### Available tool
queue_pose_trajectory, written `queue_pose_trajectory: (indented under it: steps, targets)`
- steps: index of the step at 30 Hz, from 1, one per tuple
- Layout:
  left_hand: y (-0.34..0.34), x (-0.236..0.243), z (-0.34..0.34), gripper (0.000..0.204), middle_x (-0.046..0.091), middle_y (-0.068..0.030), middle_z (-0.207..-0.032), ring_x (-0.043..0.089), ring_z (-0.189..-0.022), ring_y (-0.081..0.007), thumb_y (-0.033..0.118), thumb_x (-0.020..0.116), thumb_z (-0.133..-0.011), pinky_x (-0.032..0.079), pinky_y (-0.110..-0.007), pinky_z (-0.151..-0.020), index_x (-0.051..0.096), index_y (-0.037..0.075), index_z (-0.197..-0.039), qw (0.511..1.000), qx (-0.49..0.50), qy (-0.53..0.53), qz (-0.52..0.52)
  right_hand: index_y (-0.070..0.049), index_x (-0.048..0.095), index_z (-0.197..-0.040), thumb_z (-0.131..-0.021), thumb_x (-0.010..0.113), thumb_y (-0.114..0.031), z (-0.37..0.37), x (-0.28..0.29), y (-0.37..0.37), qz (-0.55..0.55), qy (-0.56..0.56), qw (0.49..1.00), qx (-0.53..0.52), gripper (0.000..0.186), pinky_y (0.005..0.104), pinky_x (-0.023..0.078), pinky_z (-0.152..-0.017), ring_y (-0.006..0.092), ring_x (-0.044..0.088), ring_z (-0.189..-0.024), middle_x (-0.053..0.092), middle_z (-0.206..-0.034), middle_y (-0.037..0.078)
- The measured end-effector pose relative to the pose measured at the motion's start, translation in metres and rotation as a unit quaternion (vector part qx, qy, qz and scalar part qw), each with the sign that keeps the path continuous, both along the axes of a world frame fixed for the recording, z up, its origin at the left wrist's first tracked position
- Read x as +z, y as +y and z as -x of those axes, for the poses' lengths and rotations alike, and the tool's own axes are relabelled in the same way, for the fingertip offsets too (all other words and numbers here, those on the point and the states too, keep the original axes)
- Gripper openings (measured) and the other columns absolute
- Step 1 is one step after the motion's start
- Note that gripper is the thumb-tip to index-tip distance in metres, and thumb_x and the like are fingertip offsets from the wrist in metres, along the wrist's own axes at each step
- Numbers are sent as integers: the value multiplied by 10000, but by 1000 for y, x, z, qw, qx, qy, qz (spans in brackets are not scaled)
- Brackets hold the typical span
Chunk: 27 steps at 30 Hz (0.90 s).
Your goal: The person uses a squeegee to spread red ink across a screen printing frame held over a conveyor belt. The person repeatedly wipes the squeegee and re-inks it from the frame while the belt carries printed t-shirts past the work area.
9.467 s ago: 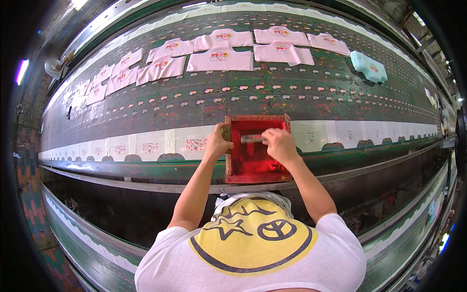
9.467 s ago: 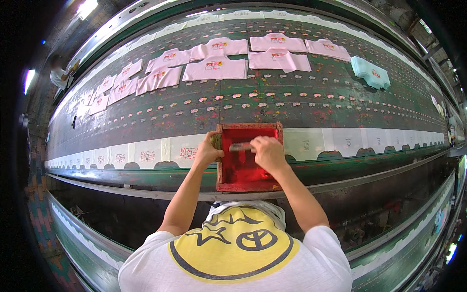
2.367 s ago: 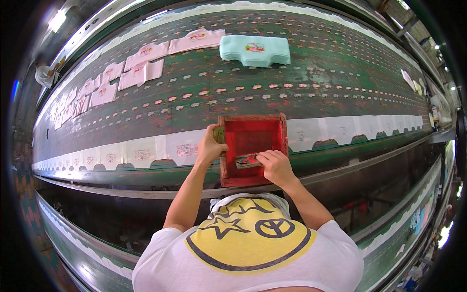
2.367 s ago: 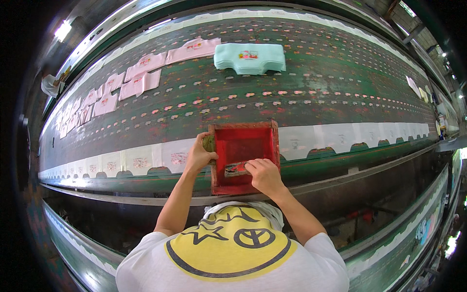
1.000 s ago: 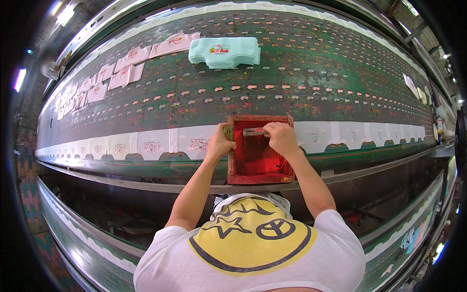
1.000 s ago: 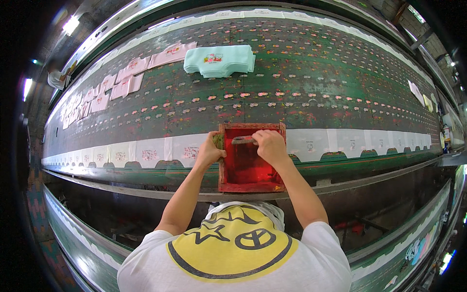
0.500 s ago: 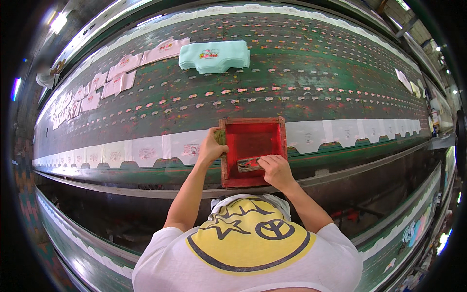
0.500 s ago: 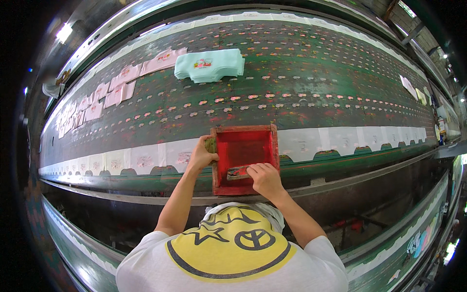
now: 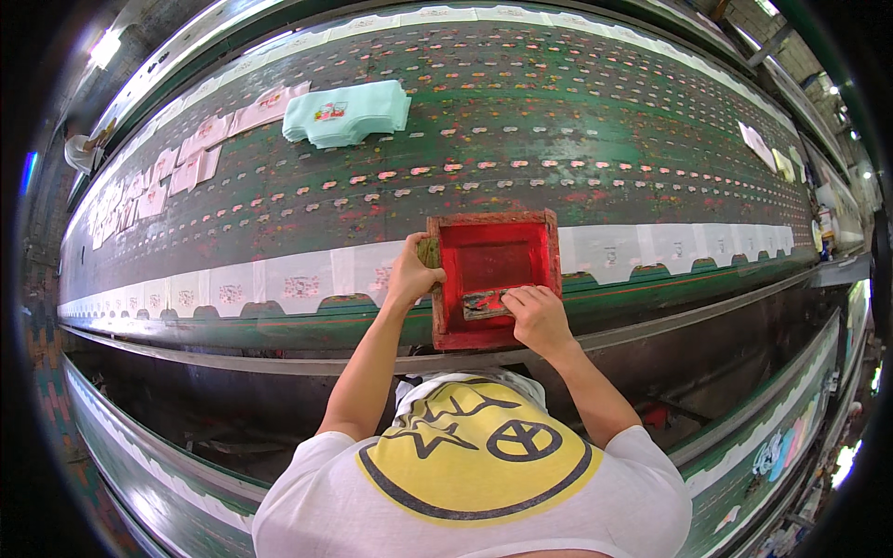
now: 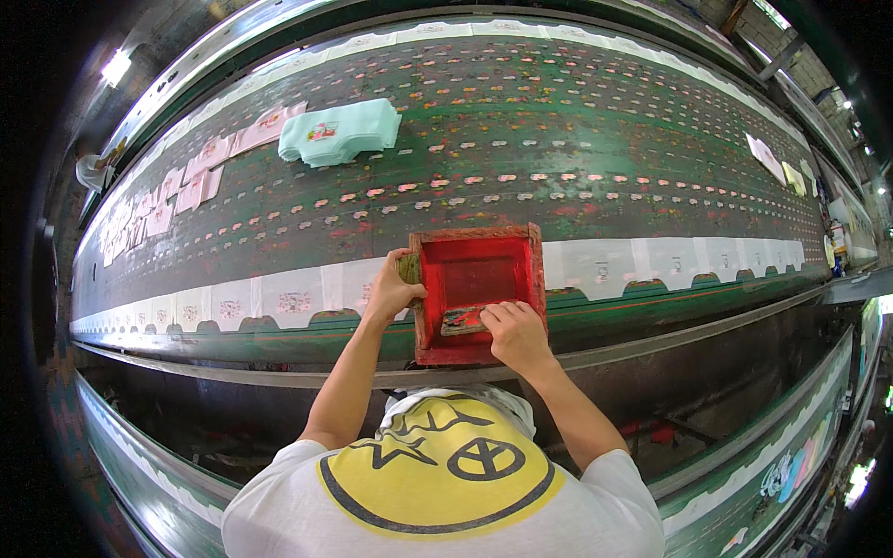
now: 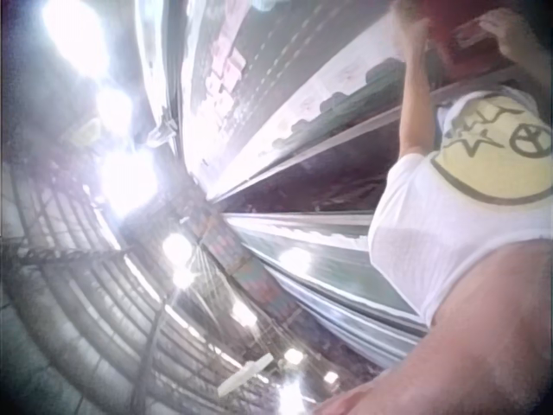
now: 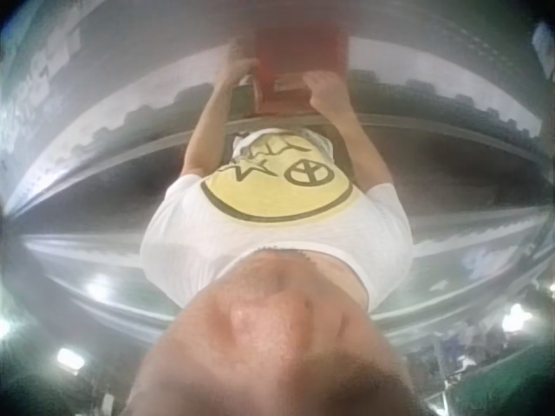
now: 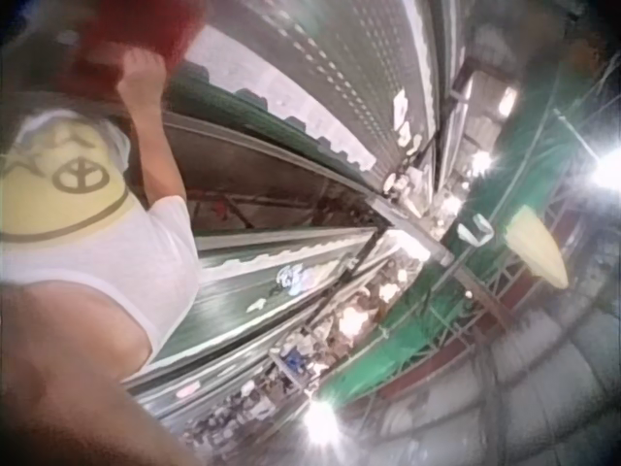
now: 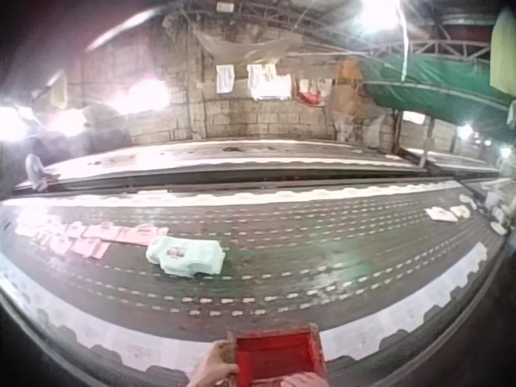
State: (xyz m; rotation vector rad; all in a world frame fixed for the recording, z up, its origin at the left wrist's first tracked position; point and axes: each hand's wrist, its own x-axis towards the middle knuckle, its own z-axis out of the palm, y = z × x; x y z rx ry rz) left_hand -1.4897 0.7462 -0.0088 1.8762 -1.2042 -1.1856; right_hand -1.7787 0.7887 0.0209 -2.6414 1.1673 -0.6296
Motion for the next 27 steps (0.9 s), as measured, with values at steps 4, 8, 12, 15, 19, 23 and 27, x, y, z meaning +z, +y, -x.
queue_pose_trajectory:
  steps: [4,8,12,15,19,23,27]
  targets:
    - [-4,-13,35,920,760,-194,-1173,739,-1091,-355,151,899,-616,582,-448,-946,557,119,-1470,1000,0,-10,-1,-70,705,-1013,-853,635,-91,38,-9,-5,-12,-6,1000,4,176,425,547,-917,270,723,-1033,760,-1077,87]
    - [-7,-5,56,914,761,-200,-1189,736,-1112,-378,169,892,-620,576,-456,-963,559,137,-1471,999,2,-48,-20,-66,705,-1022,-849,639,-91,59,-13,-8,-14,-9,1000,9,187,422,549,-918,268,724,-1042,760,-1086,91]
    - [-8,-3,59,903,763,-209,-1190,735,-1132,-385,176,887,-622,574,-461,-965,561,138,-1463,998,4,-60,-20,-59,704,-1029,-842,643,-92,65,-16,-10,-15,-11,999,26,200,420,551,-921,273,721,-1037,757,-1082,95]
    - [-10,-2,61,900,765,-219,-1179,737,-1127,-394,182,887,-622,574,-462,-963,561,136,-1460,998,0,-63,-19,-53,704,-1024,-837,646,-93,66,-17,-11,-9,-14,999,31,200,418,552,-921,277,717,-1025,748,-1059,96]
    - [-12,-4,60,905,769,-226,-1163,743,-1110,-400,190,888,-621,577,-460,-954,558,134,-1462,996,-6,-79,-30,-52,707,-1010,-827,646,-82,66,-18,-11,-2,-31,999,31,195,417,553,-910,279,714,-1012,739,-1033,91]
    - [-12,-7,59,915,771,-231,-1150,745,-1104,-405,201,888,-616,579,-463,-949,554,139,-1466,997,-5,-75,-32,-68,697,-972,-821,644,-74,70,-12,-10,-40,-19,998,48,160,421,549,-870,281,715,-991,731,-1006,83]
    - [-11,-12,55,922,771,-239,-1143,744,-1105,-414,222,883,-619,580,-470,-949,547,142,-1474,996,-11,-87,-20,-80,689,-943,-816,653,-68,60,-5,-44,-18,-48,998,42,133,434,539,-836,288,710,-949,720,-962,78]
